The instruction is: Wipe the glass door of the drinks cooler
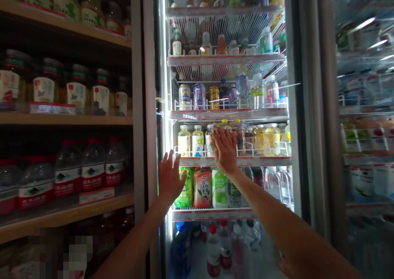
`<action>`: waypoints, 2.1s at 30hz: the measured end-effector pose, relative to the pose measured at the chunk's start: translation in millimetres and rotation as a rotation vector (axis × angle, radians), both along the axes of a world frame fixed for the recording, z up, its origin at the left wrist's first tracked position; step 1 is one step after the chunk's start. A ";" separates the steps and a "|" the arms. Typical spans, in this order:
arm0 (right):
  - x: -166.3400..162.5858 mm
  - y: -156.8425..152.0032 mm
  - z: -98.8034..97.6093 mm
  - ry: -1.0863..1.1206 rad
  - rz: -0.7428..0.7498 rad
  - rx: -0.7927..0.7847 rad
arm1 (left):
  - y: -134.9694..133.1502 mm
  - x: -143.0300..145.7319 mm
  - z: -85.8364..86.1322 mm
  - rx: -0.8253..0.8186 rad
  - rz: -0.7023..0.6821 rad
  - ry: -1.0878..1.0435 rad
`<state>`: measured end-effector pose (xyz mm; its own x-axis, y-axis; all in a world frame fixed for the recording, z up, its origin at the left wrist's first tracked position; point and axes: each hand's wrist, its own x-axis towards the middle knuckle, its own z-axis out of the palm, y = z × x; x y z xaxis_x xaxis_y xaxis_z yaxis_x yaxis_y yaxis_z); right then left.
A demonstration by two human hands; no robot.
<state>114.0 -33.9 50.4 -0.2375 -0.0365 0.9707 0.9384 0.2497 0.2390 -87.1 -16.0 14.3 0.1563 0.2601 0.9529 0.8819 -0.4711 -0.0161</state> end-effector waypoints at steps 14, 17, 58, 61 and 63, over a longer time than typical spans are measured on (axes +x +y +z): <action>48.5 -10.4 20.0 -0.423 -0.004 -0.028 | 2.6 -10.5 23.5 0.018 -0.009 0.017; 99.1 -17.7 30.7 -0.081 -0.063 0.107 | 4.5 -6.2 25.0 0.019 -0.010 0.011; -14.7 5.9 39.5 -0.398 0.065 -0.139 | -13.2 23.2 57.0 0.117 -0.454 -0.037; -16.6 7.6 28.9 -0.334 0.114 -0.139 | -23.1 63.8 44.4 0.066 -0.682 -0.225; 2.2 3.7 30.0 -0.359 0.105 -0.134 | -21.4 92.8 40.3 0.050 -0.678 -0.350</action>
<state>116.1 -30.2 80.4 -0.5648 0.0427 0.8242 0.7686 0.3908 0.5065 5.6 -37.4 54.7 -0.0470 0.1702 0.9843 0.3572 -0.9173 0.1757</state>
